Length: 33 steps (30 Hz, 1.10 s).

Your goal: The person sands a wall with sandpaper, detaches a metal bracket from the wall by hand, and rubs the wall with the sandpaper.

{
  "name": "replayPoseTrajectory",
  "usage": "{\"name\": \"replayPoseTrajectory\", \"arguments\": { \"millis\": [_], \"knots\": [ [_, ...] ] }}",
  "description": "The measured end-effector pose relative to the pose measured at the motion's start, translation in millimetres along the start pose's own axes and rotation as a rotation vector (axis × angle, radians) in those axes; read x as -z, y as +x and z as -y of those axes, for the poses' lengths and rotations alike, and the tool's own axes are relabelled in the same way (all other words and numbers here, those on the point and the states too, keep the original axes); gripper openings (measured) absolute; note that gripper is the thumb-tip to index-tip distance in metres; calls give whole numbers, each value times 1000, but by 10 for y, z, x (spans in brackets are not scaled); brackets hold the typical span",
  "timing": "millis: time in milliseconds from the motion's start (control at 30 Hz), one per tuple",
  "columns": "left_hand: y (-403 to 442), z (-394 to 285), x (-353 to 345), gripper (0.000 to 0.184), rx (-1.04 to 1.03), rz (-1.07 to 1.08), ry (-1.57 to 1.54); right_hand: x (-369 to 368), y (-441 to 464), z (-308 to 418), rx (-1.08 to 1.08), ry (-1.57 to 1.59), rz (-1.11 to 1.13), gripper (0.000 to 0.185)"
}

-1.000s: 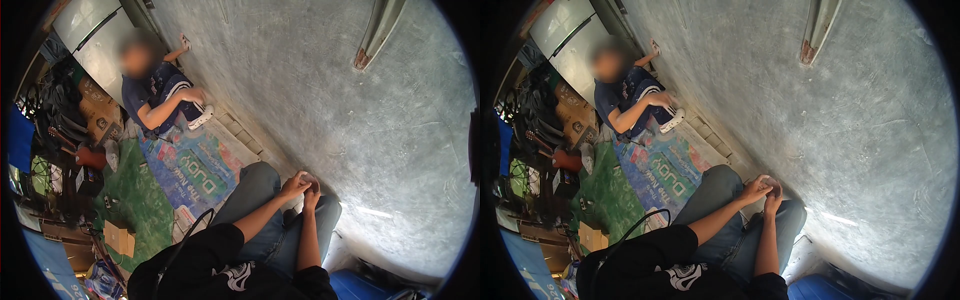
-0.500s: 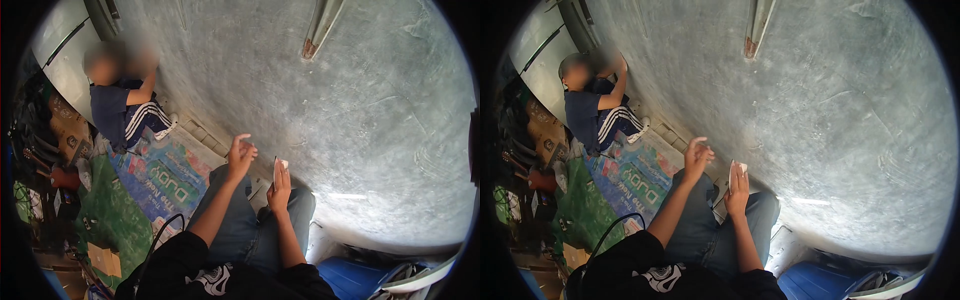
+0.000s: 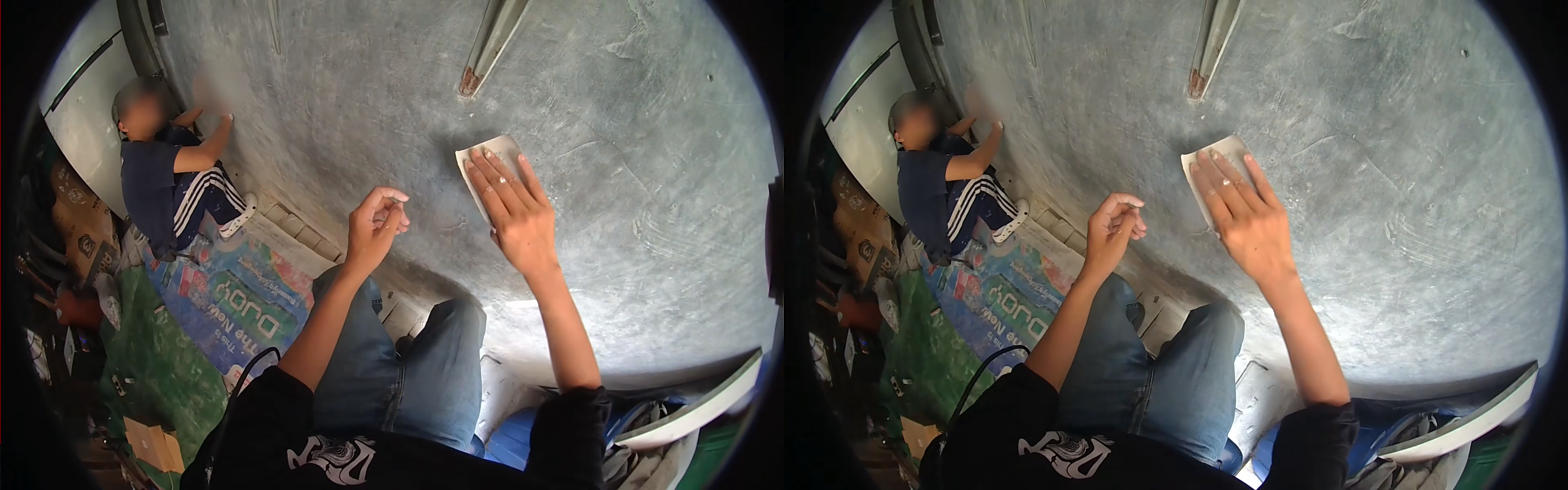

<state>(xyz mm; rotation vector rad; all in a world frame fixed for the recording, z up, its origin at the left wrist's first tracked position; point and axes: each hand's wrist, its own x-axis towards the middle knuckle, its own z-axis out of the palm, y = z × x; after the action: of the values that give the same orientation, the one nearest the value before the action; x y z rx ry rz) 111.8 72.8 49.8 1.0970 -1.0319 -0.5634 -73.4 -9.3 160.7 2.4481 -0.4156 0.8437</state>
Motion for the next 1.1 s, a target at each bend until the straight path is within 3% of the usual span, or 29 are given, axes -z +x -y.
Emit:
{"name": "replayPoseTrajectory", "arguments": {
  "millis": [233, 333, 367, 467, 600, 700, 733, 800, 900, 1100],
  "knots": [
    [-141, 660, -160, 12, 156, 301, 70, 138, 157, -360, 123, -316, 249, 46],
    [-164, 906, -232, 17, 212, 707, 252, 14, 277, -402, 205, -278, 281, 42],
    [-171, 949, -262, 17, 215, 714, 241, -84, 367, -375, 267, -267, 255, 40],
    [-157, 1005, -367, 20, 258, 1075, 365, -470, 645, -259, 341, -227, 199, 37],
    [-177, 1132, -390, 20, 252, 1133, 435, -874, 943, -61, 364, -196, 129, 36],
    [-259, 1559, -268, 18, 294, 1078, 150, -927, 985, -47, 354, -151, 135, 37],
    [-310, 1677, -225, 17, 329, 985, 134, -870, 951, -76, 344, -157, 147, 37],
    [-315, 1693, -145, 17, 316, 889, 247, -609, 829, -181, 238, -58, 239, 55],
    [-331, 1654, -79, 18, 386, 831, 172, -85, 652, -379, 286, -200, 302, 52],
    [-477, 1551, 8, 22, 336, 933, 294, 433, 325, -534, 172, -184, 453, 66]
  ]
}}
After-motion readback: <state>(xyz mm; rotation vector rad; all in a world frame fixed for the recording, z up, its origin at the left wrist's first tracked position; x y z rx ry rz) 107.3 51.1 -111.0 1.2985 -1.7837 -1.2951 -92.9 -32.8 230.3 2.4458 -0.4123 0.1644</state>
